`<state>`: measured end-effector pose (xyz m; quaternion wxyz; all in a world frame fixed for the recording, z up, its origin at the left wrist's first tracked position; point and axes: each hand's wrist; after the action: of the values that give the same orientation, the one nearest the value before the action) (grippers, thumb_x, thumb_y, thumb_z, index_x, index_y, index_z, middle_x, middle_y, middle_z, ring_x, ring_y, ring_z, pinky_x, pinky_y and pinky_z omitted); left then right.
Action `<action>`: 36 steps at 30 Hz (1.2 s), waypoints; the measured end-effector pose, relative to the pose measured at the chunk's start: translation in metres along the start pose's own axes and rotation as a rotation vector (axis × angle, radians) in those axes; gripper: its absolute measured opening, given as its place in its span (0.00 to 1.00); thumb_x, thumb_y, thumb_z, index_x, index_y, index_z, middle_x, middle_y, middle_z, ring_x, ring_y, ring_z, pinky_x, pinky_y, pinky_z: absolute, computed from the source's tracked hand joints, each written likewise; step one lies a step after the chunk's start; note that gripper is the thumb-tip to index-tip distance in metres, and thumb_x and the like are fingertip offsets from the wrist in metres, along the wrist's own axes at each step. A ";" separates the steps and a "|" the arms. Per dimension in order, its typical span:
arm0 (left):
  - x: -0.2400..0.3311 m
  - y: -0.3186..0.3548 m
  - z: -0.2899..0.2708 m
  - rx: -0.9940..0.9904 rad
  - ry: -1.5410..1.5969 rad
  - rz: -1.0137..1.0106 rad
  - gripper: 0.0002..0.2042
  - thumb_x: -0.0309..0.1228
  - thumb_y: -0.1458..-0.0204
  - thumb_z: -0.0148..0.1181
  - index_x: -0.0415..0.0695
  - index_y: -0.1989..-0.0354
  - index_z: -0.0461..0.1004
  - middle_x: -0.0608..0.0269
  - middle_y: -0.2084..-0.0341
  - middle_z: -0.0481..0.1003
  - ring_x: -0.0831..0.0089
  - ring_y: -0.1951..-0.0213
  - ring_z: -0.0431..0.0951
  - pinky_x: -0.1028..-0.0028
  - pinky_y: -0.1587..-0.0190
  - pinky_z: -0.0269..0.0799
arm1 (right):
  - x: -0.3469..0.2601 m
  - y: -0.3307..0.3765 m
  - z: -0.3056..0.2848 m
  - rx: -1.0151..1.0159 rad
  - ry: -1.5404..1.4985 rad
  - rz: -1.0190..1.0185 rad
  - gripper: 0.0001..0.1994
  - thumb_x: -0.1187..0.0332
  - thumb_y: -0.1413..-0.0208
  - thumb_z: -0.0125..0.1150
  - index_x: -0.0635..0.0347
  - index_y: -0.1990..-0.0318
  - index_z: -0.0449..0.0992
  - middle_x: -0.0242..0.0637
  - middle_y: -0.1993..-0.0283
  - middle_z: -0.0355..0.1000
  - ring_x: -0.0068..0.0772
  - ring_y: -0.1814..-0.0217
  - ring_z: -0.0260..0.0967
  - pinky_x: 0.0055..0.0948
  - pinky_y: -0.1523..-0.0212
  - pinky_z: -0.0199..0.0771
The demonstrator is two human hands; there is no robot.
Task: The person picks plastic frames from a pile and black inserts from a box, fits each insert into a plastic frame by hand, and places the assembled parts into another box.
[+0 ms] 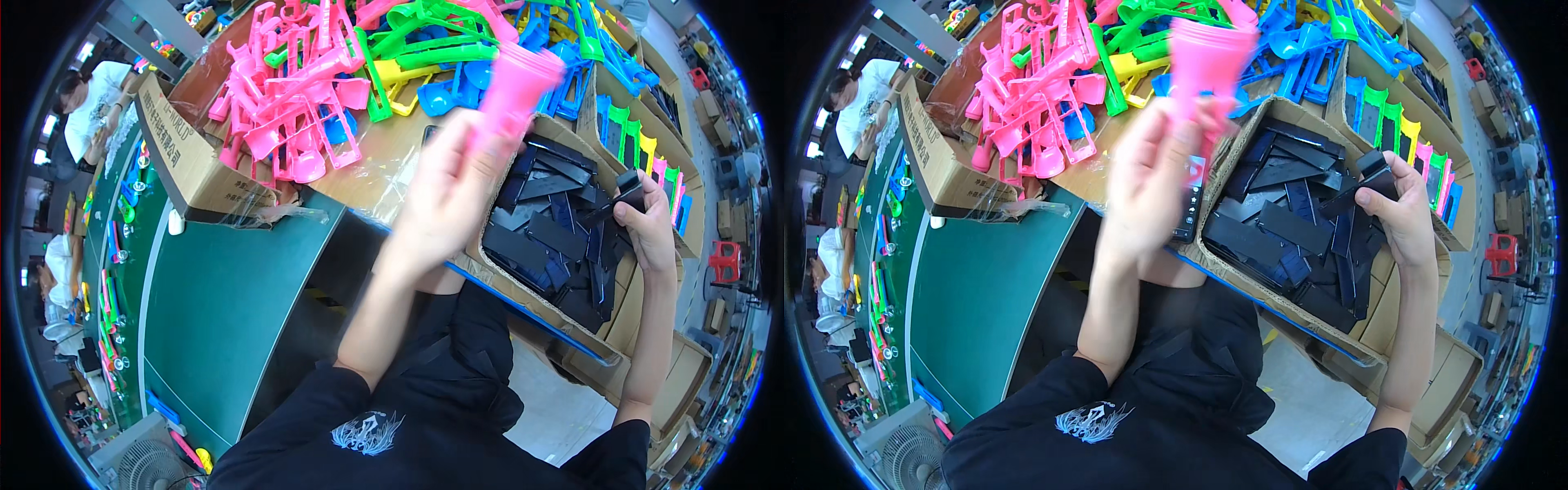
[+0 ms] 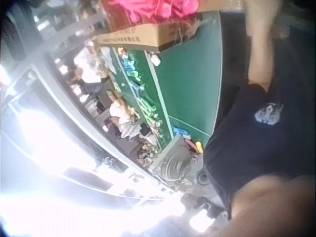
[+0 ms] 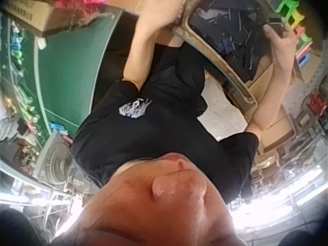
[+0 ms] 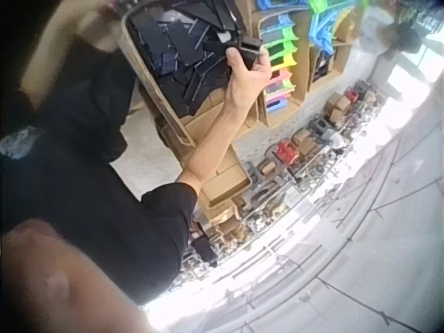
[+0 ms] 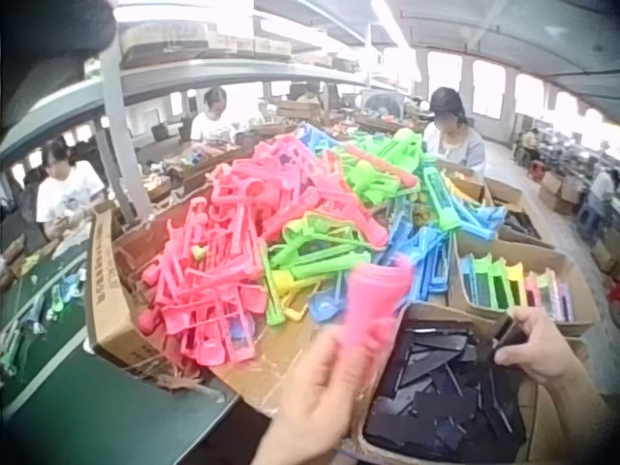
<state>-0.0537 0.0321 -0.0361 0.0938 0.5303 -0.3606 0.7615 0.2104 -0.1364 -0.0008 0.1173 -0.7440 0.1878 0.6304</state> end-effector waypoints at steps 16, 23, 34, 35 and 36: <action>0.002 0.029 0.092 -0.096 0.070 -0.213 0.12 0.25 0.40 0.61 0.36 0.49 0.71 0.64 0.67 0.74 0.80 0.65 0.72 0.74 0.59 0.71 | -0.011 0.021 0.038 0.004 -0.158 0.021 0.35 0.56 0.58 0.83 0.62 0.44 0.72 0.21 0.66 0.75 0.05 0.75 0.63 0.09 0.80 0.56; 0.001 0.028 0.089 -0.030 0.274 -0.247 0.09 0.24 0.38 0.58 0.38 0.52 0.68 0.65 0.65 0.71 0.81 0.62 0.69 0.76 0.58 0.69 | -0.007 0.017 0.032 -0.136 -0.410 0.092 0.26 0.52 0.43 0.70 0.61 0.48 0.71 0.25 0.65 0.71 0.09 0.75 0.58 0.10 0.77 0.56; 0.001 0.030 0.088 -0.014 0.244 -0.228 0.09 0.25 0.37 0.56 0.38 0.51 0.67 0.64 0.64 0.68 0.79 0.60 0.67 0.76 0.56 0.67 | -0.007 0.022 0.048 -0.105 -0.322 0.019 0.11 0.62 0.32 0.57 0.60 0.51 0.71 0.25 0.68 0.68 0.12 0.75 0.57 0.16 0.74 0.58; 0.002 0.030 0.088 -0.014 0.248 -0.227 0.09 0.25 0.37 0.56 0.38 0.51 0.67 0.63 0.63 0.68 0.79 0.60 0.67 0.76 0.56 0.67 | -0.008 0.022 0.050 -0.090 -0.320 0.009 0.11 0.63 0.32 0.57 0.60 0.51 0.71 0.25 0.68 0.68 0.11 0.76 0.57 0.16 0.74 0.57; 0.002 0.030 0.088 -0.011 0.249 -0.226 0.09 0.25 0.37 0.56 0.38 0.51 0.67 0.63 0.63 0.68 0.79 0.60 0.67 0.76 0.56 0.67 | -0.008 0.022 0.052 -0.075 -0.318 -0.001 0.11 0.63 0.32 0.56 0.60 0.50 0.71 0.25 0.68 0.69 0.11 0.76 0.57 0.16 0.74 0.57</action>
<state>-0.0052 -0.0469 -0.0325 0.2258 0.4686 -0.2886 0.8038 0.1536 -0.1344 -0.0008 0.1181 -0.6386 0.1430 0.7469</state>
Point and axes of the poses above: each hand's wrist, its own y-axis away from the middle knuckle, its own z-axis out of the palm, x = y × z
